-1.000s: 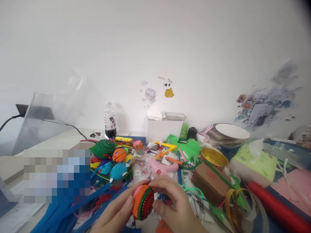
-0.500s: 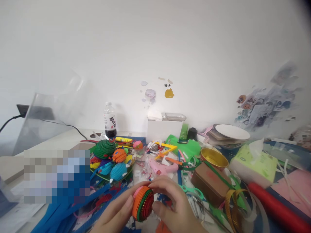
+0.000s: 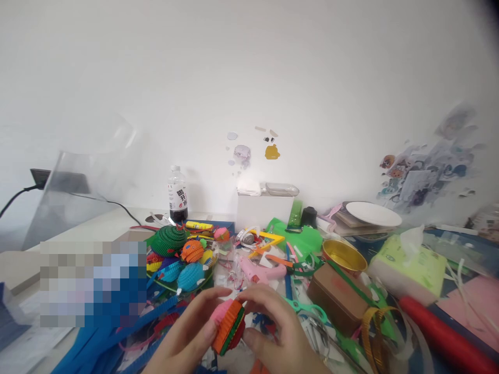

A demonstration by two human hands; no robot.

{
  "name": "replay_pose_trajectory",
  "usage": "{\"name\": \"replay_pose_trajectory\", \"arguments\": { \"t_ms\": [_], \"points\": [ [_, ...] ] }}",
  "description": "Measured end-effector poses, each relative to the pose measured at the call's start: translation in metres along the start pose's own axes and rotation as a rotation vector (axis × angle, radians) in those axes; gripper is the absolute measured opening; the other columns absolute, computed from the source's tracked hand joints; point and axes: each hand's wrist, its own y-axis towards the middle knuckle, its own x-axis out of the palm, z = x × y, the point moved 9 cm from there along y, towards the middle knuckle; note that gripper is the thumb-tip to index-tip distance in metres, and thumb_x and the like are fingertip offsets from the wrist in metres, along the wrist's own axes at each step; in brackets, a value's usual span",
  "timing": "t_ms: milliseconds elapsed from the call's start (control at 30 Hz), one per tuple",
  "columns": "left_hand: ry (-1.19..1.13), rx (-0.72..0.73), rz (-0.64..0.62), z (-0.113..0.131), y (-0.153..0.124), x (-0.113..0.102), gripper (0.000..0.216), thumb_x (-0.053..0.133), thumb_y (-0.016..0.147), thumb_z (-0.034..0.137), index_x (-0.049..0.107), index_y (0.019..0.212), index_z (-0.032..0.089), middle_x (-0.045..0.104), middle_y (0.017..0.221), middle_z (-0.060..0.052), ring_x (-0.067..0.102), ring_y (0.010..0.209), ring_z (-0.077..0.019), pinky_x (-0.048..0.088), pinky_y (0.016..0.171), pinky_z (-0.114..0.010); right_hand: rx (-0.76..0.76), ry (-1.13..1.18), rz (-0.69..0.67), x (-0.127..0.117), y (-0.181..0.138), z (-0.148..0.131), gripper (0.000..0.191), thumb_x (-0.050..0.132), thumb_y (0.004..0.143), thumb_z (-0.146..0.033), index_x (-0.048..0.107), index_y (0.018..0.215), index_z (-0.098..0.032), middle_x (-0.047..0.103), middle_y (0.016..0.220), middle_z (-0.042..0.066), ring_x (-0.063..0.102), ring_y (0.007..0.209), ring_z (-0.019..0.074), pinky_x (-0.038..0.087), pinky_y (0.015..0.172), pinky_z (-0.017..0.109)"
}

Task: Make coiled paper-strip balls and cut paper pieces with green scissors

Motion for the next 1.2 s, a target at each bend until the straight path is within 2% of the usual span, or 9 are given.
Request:
{"name": "replay_pose_trajectory", "arguments": {
  "t_ms": [133, 233, 367, 467, 533, 700, 800, 1033, 1200],
  "points": [
    [0.108, 0.097, -0.049, 0.007, 0.008, 0.002, 0.043, 0.054, 0.069, 0.061, 0.061, 0.080, 0.020, 0.064, 0.077, -0.001, 0.059, 0.075, -0.0184, 0.048, 0.065, -0.024, -0.163, -0.192, -0.060, 0.008, -0.002, -0.008, 0.051, 0.064, 0.074, -0.020, 0.047, 0.121, -0.032, 0.057, 0.110, 0.002, 0.057, 0.095, 0.0159, 0.047, 0.083, 0.024],
    [0.203, 0.145, -0.101, 0.007, 0.011, 0.004, 0.043, 0.053, 0.070, 0.061, 0.060, 0.077, 0.019, 0.061, 0.073, -0.001, 0.056, 0.072, -0.0175, 0.047, 0.064, -0.024, -0.218, -0.323, -0.149, 0.018, -0.003, -0.008, 0.053, 0.068, 0.072, -0.023, 0.047, 0.121, -0.029, 0.055, 0.113, 0.004, 0.053, 0.103, 0.0186, 0.043, 0.090, 0.026],
    [0.112, 0.142, -0.106, -0.002, 0.010, 0.004, 0.045, 0.052, 0.072, 0.060, 0.059, 0.092, 0.021, 0.063, 0.091, -0.003, 0.057, 0.091, -0.0219, 0.047, 0.078, -0.028, -0.188, -0.338, -0.129, 0.015, -0.001, -0.006, 0.046, 0.068, 0.074, -0.025, 0.049, 0.116, -0.027, 0.057, 0.112, 0.005, 0.054, 0.103, 0.0181, 0.044, 0.089, 0.025],
    [-0.027, 0.128, -0.186, -0.012, 0.008, 0.013, 0.058, 0.062, 0.065, 0.057, 0.052, 0.110, 0.023, 0.061, 0.112, -0.005, 0.053, 0.107, -0.0246, 0.043, 0.092, -0.032, -0.100, -0.283, -0.058, 0.008, 0.000, 0.000, 0.044, 0.066, 0.073, -0.018, 0.049, 0.113, -0.026, 0.058, 0.111, 0.004, 0.054, 0.104, 0.0177, 0.044, 0.089, 0.026],
    [-0.027, 0.137, -0.224, -0.015, 0.007, 0.018, 0.063, 0.066, 0.064, 0.052, 0.048, 0.117, 0.022, 0.057, 0.120, -0.007, 0.052, 0.111, -0.0246, 0.041, 0.095, -0.033, -0.044, -0.265, -0.035, 0.006, -0.001, 0.005, 0.044, 0.065, 0.071, -0.013, 0.049, 0.111, -0.026, 0.058, 0.110, 0.003, 0.055, 0.101, 0.0171, 0.045, 0.087, 0.025],
    [0.307, 0.185, -0.090, -0.009, 0.006, 0.008, 0.045, 0.063, 0.071, 0.036, 0.052, 0.113, 0.022, 0.059, 0.121, -0.008, 0.054, 0.110, -0.0236, 0.043, 0.094, -0.031, -0.127, -0.391, -0.049, 0.011, -0.003, 0.001, 0.057, 0.059, 0.064, -0.005, 0.046, 0.117, -0.025, 0.058, 0.113, 0.004, 0.055, 0.102, 0.0182, 0.045, 0.087, 0.025],
    [0.473, 0.242, -0.015, -0.001, 0.004, 0.002, 0.049, 0.066, 0.067, 0.033, 0.054, 0.113, 0.023, 0.060, 0.120, -0.007, 0.054, 0.111, -0.0243, 0.044, 0.094, -0.029, -0.161, -0.431, -0.075, 0.013, -0.001, -0.001, 0.053, 0.057, 0.065, -0.006, 0.047, 0.115, -0.024, 0.058, 0.112, 0.004, 0.053, 0.106, 0.0192, 0.042, 0.091, 0.027],
    [0.562, 0.306, 0.094, 0.009, 0.000, -0.004, 0.042, 0.068, 0.064, 0.037, 0.062, 0.105, 0.028, 0.068, 0.108, -0.004, 0.062, 0.098, -0.0253, 0.050, 0.085, -0.029, -0.127, -0.424, -0.087, 0.010, 0.000, 0.005, 0.054, 0.060, 0.066, -0.009, 0.046, 0.116, -0.023, 0.053, 0.117, 0.007, 0.050, 0.108, 0.0218, 0.041, 0.092, 0.032],
    [0.599, 0.330, 0.090, 0.011, -0.001, -0.002, 0.045, 0.065, 0.068, 0.038, 0.059, 0.111, 0.026, 0.064, 0.115, -0.005, 0.059, 0.104, -0.0247, 0.047, 0.089, -0.028, -0.127, -0.460, -0.088, 0.009, -0.001, 0.005, 0.052, 0.062, 0.069, -0.011, 0.046, 0.117, -0.023, 0.053, 0.117, 0.007, 0.050, 0.107, 0.0214, 0.042, 0.092, 0.032]
  ]
}}
